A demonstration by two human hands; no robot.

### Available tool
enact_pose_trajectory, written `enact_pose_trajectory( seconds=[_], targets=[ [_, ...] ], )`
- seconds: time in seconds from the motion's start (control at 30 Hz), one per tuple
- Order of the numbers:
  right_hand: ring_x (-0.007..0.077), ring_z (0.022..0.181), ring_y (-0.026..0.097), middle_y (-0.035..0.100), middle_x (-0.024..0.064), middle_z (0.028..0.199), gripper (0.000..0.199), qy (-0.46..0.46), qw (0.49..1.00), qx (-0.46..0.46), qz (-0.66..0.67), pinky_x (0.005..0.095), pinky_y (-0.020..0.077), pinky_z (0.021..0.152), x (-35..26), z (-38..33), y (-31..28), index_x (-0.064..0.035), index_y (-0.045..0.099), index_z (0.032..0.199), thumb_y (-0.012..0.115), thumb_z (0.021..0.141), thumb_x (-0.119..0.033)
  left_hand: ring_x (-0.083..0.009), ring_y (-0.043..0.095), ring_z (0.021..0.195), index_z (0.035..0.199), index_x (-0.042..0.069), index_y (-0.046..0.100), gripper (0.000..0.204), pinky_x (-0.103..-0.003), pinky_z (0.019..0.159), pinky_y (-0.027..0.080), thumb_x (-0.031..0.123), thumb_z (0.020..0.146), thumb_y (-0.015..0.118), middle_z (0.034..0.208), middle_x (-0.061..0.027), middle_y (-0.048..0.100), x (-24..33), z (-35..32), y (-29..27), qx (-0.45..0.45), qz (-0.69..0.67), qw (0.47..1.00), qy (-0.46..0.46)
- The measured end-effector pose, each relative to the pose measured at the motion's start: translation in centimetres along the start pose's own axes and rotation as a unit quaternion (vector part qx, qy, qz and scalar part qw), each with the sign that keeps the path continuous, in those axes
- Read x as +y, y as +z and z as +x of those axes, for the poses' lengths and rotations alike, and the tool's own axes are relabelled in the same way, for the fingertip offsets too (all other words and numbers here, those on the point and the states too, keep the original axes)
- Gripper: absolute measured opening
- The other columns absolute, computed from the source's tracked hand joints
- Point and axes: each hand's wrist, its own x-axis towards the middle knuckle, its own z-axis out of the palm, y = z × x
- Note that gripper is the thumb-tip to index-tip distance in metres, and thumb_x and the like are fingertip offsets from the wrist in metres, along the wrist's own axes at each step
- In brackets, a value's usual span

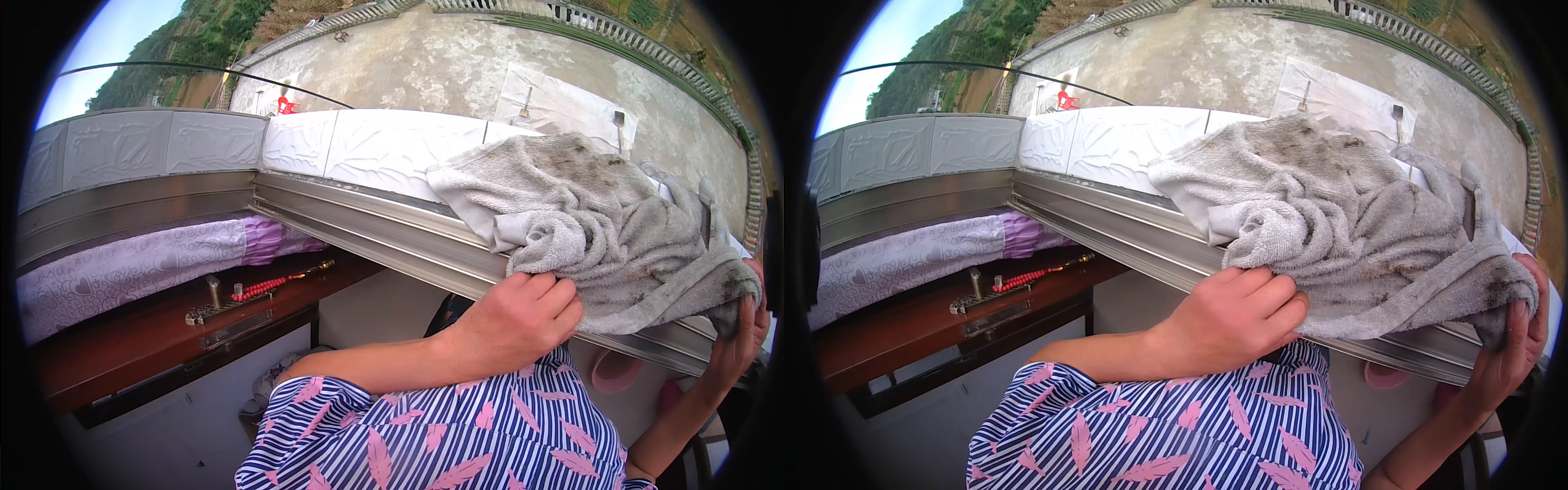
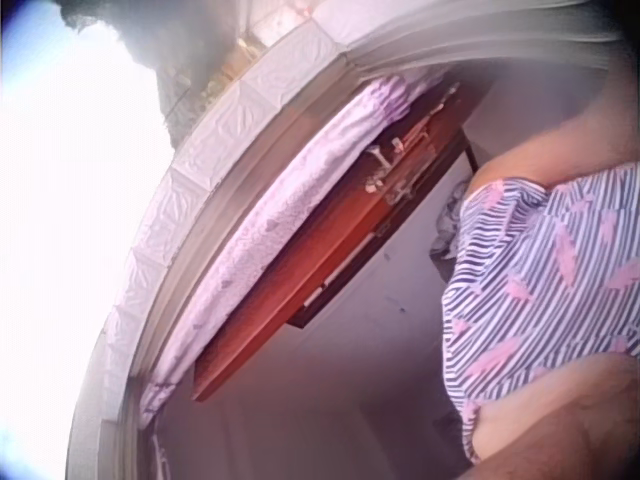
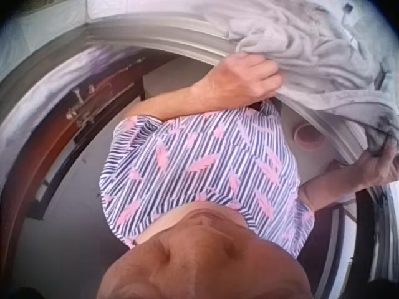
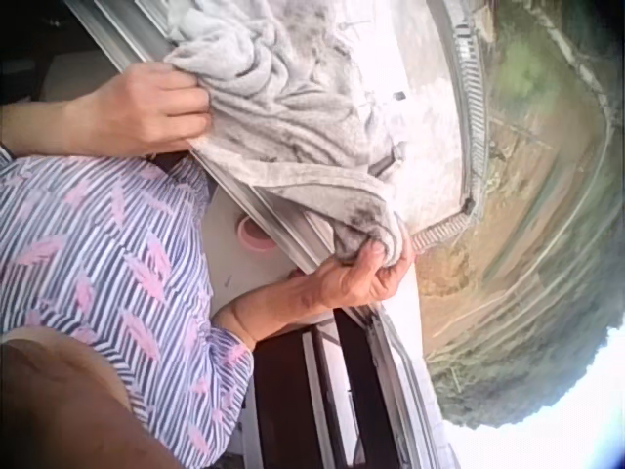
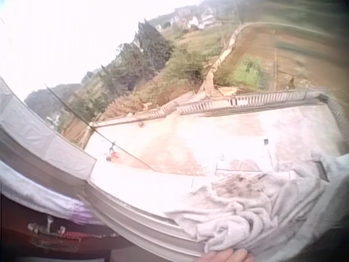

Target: The person wipes the metal window frame and sill with a gray cloth, repeatedly folding and repositioning the cloth to clean different sections. They then use a blue toothbrush to scrub the narrow crevices of the frame before wiping again with the cloth.

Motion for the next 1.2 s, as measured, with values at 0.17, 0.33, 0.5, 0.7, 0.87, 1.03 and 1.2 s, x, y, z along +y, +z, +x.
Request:
enact_pose_trajectory(
  seconds=[0.17, 0.33, 0.5, 0.7, 0.87, 1.03, 1.2],
  targets=[
    [0.0183, 0.107, 0.054, 0.057, 0.0143, 0.117, 0.038, -0.031, 0.993, -0.072, -0.091, 0.0307, 0.0381, 0.098, -2.4, 2.3, 5.3, 0.0077, 0.054, 0.118, 0.054, 0.091, -0.018, -0.0198, 0.052, 0.072, 0.087, 0.01, 0.062, 0.032, -0.031, 0.063, 0.041, 0.027, 0.062, 0.073, 0.079, -0.0011, 0.052, -4.9, -3.3, -3.5, 0.082, 0.03, 0.994, -0.067],
    [0.018, 0.095, 0.058, 0.064, 0.0108, 0.102, 0.035, 0.011, 0.967, -0.188, -0.174, 0.0276, 0.0417, 0.09, -5.6, 2.8, 16.6, 0.0056, 0.061, 0.109, 0.064, 0.079, -0.012, -0.0253, 0.054, 0.075, 0.084, 0.007, 0.063, 0.025, -0.036, 0.066, 0.043, 0.031, 0.082, 0.068, 0.082, -0.005, 0.056, -12.4, -9.2, -7.9, 0.118, 0.093, 0.976, -0.159],
    [0.0274, 0.069, 0.059, 0.064, 0.013, 0.084, 0.037, -0.176, 0.874, -0.385, -0.239, 0.0345, 0.0458, 0.062, -6.3, 0.6, 28.3, 0.0014, 0.063, 0.105, 0.074, 0.07, -0.003, -0.0281, 0.056, 0.082, 0.086, 0.005, 0.062, 0.017, -0.039, 0.072, 0.046, 0.021, 0.083, 0.068, 0.083, -0.007, 0.058, -19.1, -15.5, -11.6, 0.159, 0.188, 0.916, -0.316],
    [0.028, 0.069, 0.061, 0.065, 0.0133, 0.085, 0.029, -0.215, 0.901, -0.32, -0.197, 0.0342, 0.0478, 0.062, -7.0, 1.2, 31.7, 0.0005, 0.064, 0.103, 0.074, 0.076, -0.006, -0.0322, 0.055, 0.082, 0.089, 0.003, 0.061, 0.018, -0.043, 0.071, 0.046, 0.02, 0.089, 0.063, 0.086, -0.0108, 0.056, -19.4, -14.3, -11.5, 0.176, 0.229, 0.861, -0.418],
    [0.0121, 0.066, 0.059, 0.066, 0.0089, 0.08, 0.014, -0.078, 0.945, -0.289, -0.134, 0.0244, 0.045, 0.06, -8.3, 1.7, 28.2, 0.0007, 0.067, 0.096, 0.07, 0.086, -0.009, -0.0332, 0.056, 0.084, 0.09, 0.001, 0.061, 0.016, -0.042, 0.071, 0.045, 0.017, 0.09, 0.062, 0.085, -0.0109, 0.057, -17.9, -14.6, -11.5, 0.18, 0.147, 0.892, -0.388],
    [0.0015, 0.065, 0.038, 0.052, -0.0059, 0.074, 0.012, -0.01, 0.983, -0.185, 0.006, 0.0168, 0.0273, 0.058, -7.5, 1.9, 22.0, 0.002, 0.066, 0.092, 0.065, 0.091, -0.01, -0.0311, 0.06, 0.092, 0.095, 0.0, 0.065, 0.014, -0.039, 0.08, 0.048, 0.013, 0.089, 0.063, 0.096, -0.0115, 0.063, -11.8, -11.9, -6.9, 0.257, 0.117, 0.913, -0.295],
    [0.0026, 0.065, 0.035, 0.05, -0.0054, 0.073, 0.016, -0.018, 0.985, -0.164, -0.045, 0.0194, 0.0243, 0.059, -5.4, 1.4, 12.2, 0.0018, 0.063, 0.09, 0.06, 0.091, -0.014, -0.0314, 0.059, 0.097, 0.097, 0.002, 0.067, 0.026, -0.041, 0.087, 0.047, 0.026, 0.094, 0.057, 0.101, -0.013, 0.063, -6.0, -9.7, -1.4, 0.298, 0.113, 0.923, -0.216]
  ],
)
